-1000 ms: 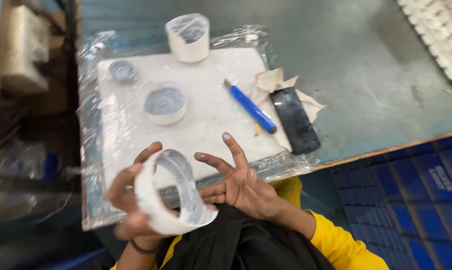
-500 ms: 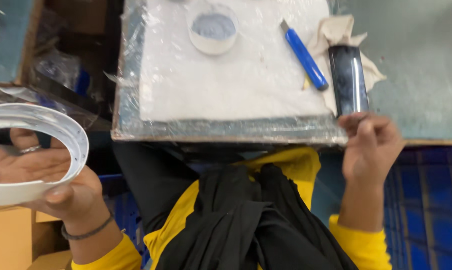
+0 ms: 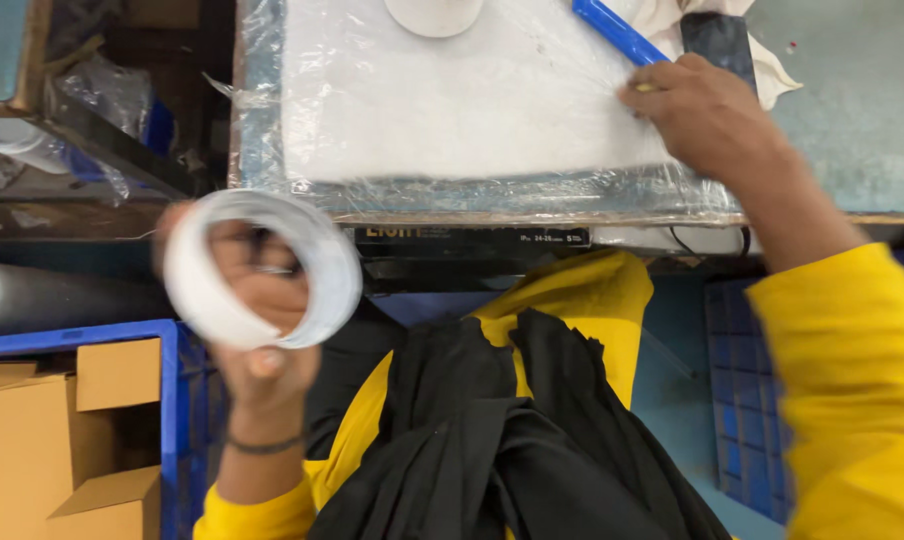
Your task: The person uses a utility knife to cut a label off a white plastic container, then uses a small spatula to scoop a gray paste from a cup and apply it to the inner surface of a white plastic ring. The person repeatedly scoops and spreads the paste around the ring's interior.
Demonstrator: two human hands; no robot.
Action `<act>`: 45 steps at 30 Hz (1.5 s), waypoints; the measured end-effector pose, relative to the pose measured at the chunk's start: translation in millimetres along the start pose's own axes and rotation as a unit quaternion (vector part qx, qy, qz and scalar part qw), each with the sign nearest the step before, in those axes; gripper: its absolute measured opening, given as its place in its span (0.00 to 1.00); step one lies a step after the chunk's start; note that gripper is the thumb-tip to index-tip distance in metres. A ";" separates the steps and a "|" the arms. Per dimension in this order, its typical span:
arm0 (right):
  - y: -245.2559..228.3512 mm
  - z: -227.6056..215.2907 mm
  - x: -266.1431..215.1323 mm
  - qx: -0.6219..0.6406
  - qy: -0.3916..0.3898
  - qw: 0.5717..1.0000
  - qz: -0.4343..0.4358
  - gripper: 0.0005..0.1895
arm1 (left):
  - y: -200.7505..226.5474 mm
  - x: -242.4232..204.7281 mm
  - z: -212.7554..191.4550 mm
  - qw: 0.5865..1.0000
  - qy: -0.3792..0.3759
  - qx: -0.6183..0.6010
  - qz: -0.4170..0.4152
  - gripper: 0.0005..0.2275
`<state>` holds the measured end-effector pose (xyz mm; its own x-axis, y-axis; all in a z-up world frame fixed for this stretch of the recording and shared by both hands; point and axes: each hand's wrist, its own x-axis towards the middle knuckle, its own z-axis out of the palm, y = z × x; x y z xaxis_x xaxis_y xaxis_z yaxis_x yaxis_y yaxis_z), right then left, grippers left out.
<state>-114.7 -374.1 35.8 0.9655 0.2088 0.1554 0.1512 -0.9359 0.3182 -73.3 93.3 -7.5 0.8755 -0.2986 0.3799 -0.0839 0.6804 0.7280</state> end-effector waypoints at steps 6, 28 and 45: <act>30.5 -7.7 25.9 0.019 -0.054 0.996 -0.073 0.08 | -43.2 1.2 31.9 0.961 -0.077 -0.199 -0.176 0.51; -134.2 -3.7 -0.2 0.873 0.159 0.383 0.256 0.09 | -54.1 28.2 45.9 0.957 -0.020 -0.154 -0.246 0.57; -128.4 -61.9 23.9 0.478 0.224 0.849 0.015 0.13 | -47.6 21.8 54.1 0.927 -0.026 -0.157 -0.341 0.42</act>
<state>-124.1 -231.4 56.6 0.8271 0.0682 0.5579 0.4379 -0.7005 -0.5635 -76.0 18.2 -3.0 0.6495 -0.7568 -0.0734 0.6292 0.4807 0.6108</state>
